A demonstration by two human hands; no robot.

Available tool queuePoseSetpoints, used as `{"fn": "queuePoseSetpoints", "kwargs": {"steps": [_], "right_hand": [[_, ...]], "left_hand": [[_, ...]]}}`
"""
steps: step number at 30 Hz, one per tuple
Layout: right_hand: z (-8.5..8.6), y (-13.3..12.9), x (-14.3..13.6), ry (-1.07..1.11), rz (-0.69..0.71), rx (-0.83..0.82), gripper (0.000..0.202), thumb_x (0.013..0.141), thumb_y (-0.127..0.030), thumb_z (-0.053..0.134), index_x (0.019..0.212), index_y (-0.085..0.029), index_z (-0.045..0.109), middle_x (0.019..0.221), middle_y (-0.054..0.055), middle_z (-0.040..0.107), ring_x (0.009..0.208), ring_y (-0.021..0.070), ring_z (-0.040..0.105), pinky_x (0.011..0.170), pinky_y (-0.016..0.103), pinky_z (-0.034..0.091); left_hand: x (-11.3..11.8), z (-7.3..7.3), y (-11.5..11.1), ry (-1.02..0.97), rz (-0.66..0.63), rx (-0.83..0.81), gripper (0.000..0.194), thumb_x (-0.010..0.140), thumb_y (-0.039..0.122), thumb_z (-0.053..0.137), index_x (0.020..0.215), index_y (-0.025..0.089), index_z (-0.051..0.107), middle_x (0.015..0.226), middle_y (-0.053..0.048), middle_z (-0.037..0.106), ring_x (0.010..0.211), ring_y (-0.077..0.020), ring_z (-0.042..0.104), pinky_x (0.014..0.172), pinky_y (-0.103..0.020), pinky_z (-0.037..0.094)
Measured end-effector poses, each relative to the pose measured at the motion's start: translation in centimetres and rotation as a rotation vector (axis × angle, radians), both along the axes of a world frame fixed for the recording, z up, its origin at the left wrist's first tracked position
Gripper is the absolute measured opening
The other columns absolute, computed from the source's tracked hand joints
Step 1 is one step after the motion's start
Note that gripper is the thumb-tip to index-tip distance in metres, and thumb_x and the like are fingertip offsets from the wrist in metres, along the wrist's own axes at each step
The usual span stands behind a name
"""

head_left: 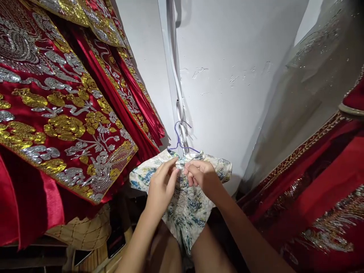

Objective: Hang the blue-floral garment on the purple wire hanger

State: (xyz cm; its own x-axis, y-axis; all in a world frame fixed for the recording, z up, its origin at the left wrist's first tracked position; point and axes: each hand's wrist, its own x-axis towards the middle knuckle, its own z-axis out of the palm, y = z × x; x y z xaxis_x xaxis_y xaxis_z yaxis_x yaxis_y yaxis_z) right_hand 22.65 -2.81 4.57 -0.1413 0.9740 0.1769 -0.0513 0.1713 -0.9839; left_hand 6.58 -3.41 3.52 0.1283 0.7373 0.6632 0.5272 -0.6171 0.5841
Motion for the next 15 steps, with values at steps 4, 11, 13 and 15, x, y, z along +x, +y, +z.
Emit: {"fn": "queuePoseSetpoints", "kwargs": {"steps": [4, 11, 13, 15], "right_hand": [[-0.8, 0.6, -0.2, -0.073, -0.068, 0.081, 0.025, 0.088, -0.036, 0.051, 0.071, -0.02, 0.06, 0.046, -0.005, 0.052, 0.043, 0.0104, 0.043, 0.048, 0.023, 0.033], [-7.2, 0.1, -1.4, -0.269, 0.076, -0.025, 0.026, 0.08, -0.02, 0.051, 0.054, -0.02, 0.054, 0.041, -0.004, 0.05, 0.041, 0.0109, 0.047, 0.047, 0.022, 0.032], [-8.5, -0.7, -0.9, -0.234, 0.104, -0.063, 0.027, 0.079, -0.022, 0.051, 0.052, -0.02, 0.053, 0.039, -0.004, 0.049, 0.04, 0.0102, 0.046, 0.048, 0.022, 0.035], [-9.1, -1.6, -0.4, -0.173, 0.1, -0.104, 0.028, 0.078, -0.025, 0.052, 0.051, -0.02, 0.053, 0.037, -0.004, 0.048, 0.037, 0.0093, 0.043, 0.047, 0.022, 0.034]], "left_hand": [[1.1, 2.3, 0.7, 0.136, 0.05, 0.073, 0.017, 0.095, 0.028, 0.057, 0.085, 0.019, 0.065, 0.081, -0.001, 0.067, 0.078, -0.0168, 0.061, 0.076, -0.028, 0.044], [-3.2, 1.7, 1.4, -0.619, 0.311, 0.176, 0.012, 0.084, 0.028, 0.069, 0.083, 0.016, 0.064, 0.078, 0.002, 0.062, 0.072, -0.012, 0.056, 0.069, -0.022, 0.043], [-5.6, 1.2, 2.5, -0.904, 0.336, 0.163, 0.01, 0.08, 0.022, 0.071, 0.082, 0.015, 0.065, 0.076, 0.002, 0.062, 0.069, -0.0098, 0.055, 0.066, -0.019, 0.043], [-7.7, -0.2, 3.5, -1.218, 0.302, -0.005, 0.009, 0.079, 0.017, 0.071, 0.08, 0.015, 0.063, 0.072, 0.003, 0.06, 0.064, -0.0082, 0.054, 0.063, -0.017, 0.044]]}}
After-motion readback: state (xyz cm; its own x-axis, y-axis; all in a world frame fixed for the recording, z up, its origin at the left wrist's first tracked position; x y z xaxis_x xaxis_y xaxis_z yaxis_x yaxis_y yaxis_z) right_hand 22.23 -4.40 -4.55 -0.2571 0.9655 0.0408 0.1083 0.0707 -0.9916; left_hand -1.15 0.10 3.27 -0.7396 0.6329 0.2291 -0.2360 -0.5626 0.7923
